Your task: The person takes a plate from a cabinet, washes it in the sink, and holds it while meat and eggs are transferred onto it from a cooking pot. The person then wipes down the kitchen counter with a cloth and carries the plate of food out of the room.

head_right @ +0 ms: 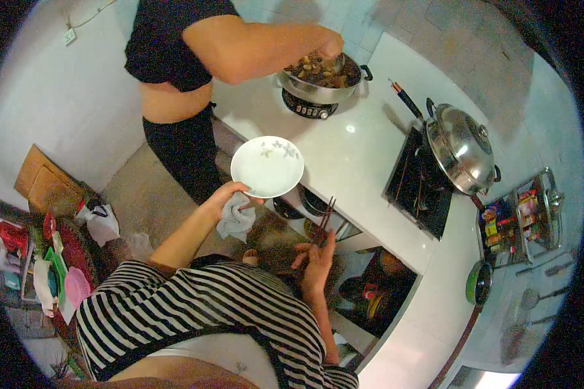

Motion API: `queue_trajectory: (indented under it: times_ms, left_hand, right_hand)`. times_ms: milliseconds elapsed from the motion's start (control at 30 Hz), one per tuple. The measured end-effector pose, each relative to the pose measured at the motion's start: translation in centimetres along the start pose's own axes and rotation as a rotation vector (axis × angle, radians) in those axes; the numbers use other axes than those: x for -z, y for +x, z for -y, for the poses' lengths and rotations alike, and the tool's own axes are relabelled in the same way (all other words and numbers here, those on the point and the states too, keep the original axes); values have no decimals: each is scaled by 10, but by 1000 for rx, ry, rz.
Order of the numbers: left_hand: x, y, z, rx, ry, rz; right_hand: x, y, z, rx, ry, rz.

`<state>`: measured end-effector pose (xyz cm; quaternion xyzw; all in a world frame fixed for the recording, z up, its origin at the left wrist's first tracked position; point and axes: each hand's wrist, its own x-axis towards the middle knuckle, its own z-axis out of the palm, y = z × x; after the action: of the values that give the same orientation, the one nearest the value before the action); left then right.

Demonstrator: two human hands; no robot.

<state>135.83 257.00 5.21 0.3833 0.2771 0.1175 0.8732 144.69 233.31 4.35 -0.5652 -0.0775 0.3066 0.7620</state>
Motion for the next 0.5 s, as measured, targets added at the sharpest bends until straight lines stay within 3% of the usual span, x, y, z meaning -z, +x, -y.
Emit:
queue_trajectory:
  times_ms: [67, 167, 267, 333, 433, 500]
  left_hand:
    - [-3, 18, -6, 47, -19, -14]
    - [7, 61, -6, 34, 66, -23]
    - [10, 94, -2, 55, -10, -3]
    - [3, 103, -4, 123, -186, -7]
    - [-7, 123, -5, 90, -239, -34]
    - [-14, 135, -11, 50, -218, -66]
  right_hand:
    - [5, 26, 28, 144, -89, 10]
    - [28, 73, 55, 218, 99, 55]
    - [41, 122, 89, 274, 65, 96]
    - [35, 152, 117, 257, 340, 396]
    - [30, 201, 136, 207, 318, 375]
    - [21, 227, 140, 477, -17, 288]
